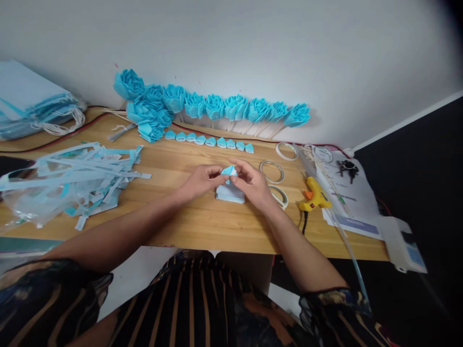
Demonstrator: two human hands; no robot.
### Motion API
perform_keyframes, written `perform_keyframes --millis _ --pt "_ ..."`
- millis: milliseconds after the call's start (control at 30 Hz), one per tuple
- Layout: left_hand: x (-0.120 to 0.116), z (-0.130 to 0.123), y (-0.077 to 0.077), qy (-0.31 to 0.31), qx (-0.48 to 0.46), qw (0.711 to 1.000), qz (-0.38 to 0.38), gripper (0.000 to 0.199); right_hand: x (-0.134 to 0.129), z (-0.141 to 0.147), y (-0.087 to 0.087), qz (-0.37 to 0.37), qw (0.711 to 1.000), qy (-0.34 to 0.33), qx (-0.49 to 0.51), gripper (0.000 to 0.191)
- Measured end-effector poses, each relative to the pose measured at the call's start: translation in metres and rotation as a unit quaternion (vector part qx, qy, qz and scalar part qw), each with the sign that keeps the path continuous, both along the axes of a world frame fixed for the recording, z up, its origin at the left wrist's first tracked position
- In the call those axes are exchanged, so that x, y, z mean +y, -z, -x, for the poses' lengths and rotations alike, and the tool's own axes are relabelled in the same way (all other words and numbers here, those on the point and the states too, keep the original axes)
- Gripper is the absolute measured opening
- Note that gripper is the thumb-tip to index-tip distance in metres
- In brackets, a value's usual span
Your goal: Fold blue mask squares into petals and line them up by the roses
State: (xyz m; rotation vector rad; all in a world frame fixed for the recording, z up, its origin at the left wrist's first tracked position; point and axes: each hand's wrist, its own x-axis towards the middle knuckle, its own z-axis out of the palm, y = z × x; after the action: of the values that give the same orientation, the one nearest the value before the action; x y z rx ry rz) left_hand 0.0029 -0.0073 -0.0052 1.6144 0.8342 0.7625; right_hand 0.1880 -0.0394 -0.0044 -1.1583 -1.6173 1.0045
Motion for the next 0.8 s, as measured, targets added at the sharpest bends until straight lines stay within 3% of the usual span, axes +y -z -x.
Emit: perform_keyframes --millis 433,800 --pt "-0.0031 0.0000 -0.0056 -0.002 0.024 1.000 -0.010 0.035 0.0001 0.0014 -0.0022 -0.019 0.998 0.058 0.015 0.037" --pt "-0.0007 -0.0028 0.0018 -0.008 0.015 1.000 0.005 0.018 0.0007 0.0022 0.0036 -0.007 0.997 0.052 0.057 0.032"
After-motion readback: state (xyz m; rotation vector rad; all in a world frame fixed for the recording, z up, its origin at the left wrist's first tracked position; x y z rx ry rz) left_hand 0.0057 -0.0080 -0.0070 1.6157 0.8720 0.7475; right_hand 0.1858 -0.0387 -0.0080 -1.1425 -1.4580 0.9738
